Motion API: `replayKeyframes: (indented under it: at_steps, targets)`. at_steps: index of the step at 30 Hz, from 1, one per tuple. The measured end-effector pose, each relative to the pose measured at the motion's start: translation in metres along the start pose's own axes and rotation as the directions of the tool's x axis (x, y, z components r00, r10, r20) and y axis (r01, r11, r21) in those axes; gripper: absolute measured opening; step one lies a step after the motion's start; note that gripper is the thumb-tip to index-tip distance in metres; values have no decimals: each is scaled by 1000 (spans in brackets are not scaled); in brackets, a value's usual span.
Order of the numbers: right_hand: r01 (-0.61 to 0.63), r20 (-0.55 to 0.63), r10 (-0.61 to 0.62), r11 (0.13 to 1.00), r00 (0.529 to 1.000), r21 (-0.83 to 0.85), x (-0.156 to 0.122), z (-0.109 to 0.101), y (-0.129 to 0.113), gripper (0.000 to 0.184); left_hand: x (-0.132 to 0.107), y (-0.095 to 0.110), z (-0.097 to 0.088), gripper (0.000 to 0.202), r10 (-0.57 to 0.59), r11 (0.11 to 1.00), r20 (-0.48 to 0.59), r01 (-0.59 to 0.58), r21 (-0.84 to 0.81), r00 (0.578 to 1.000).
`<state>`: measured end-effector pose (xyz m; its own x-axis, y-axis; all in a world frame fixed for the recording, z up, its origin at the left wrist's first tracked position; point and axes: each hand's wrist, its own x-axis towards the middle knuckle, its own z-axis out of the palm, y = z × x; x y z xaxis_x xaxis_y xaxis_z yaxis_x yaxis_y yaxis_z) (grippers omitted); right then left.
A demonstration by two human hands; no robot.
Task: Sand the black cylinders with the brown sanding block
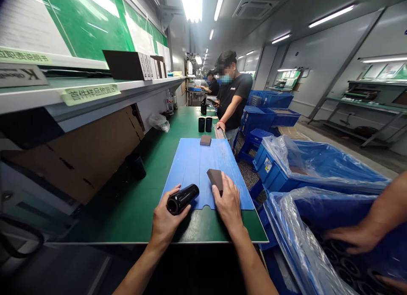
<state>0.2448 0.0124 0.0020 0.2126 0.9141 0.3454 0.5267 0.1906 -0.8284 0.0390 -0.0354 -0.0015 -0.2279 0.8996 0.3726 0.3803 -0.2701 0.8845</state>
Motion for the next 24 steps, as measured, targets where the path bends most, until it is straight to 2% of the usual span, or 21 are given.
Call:
replayKeyframes:
  at_steps: [2,3,4,5,6,7,8,10,12,14,15,17,19,20,22,24]
  targets:
    - [-83,-12,87,974,996,213,-6,-7,-12,58,2,2,-1,52,-5,1000,14,5,-13,1000]
    - [-163,32,164,901,986,402,-11,-10,-19,55,3,3,-1,52,-8,1000,26,9,-19,1000]
    - [-263,118,241,754,963,602,-17,-13,-26,52,4,4,-1,52,-9,1000,37,10,-25,999]
    - [-361,231,294,544,928,757,-23,-15,-32,50,5,5,-1,52,-9,1000,48,10,-29,999]
    - [-441,346,310,324,885,837,-29,-16,-37,47,5,5,0,51,-6,1000,55,8,-29,998]
    - [-496,437,302,155,847,854,-35,-16,-42,45,6,5,1,51,-2,1000,61,4,-26,998]
    - [-528,489,289,75,823,846,-39,-16,-45,44,6,5,1,51,4,1000,62,-3,-19,998]
    - [-559,530,272,41,804,828,-46,-15,-49,44,5,5,2,50,29,1000,49,-29,-3,998]
    - [-545,506,274,91,818,833,-49,-14,-50,46,4,6,2,47,62,998,34,-62,9,998]
    - [-479,417,277,222,866,849,-51,-15,-50,50,3,8,1,43,82,997,36,-82,2,996]
    - [-435,360,267,320,894,842,-52,-15,-50,52,2,9,1,42,85,996,45,-84,-8,995]
    - [-327,252,210,578,945,747,-54,-17,-52,57,1,11,1,41,84,996,68,-82,-36,994]
    - [-183,176,104,831,979,526,-57,-18,-55,59,1,12,1,41,78,996,85,-73,-58,993]
    - [-96,156,36,914,987,395,-58,-19,-58,59,1,12,1,42,78,995,92,-72,-70,993]
    - [81,147,-108,981,983,178,-61,-20,-65,58,2,11,0,45,86,992,99,-75,-104,991]
    - [244,149,-248,969,957,44,-65,-21,-73,56,3,10,0,46,97,986,110,-81,-143,989]
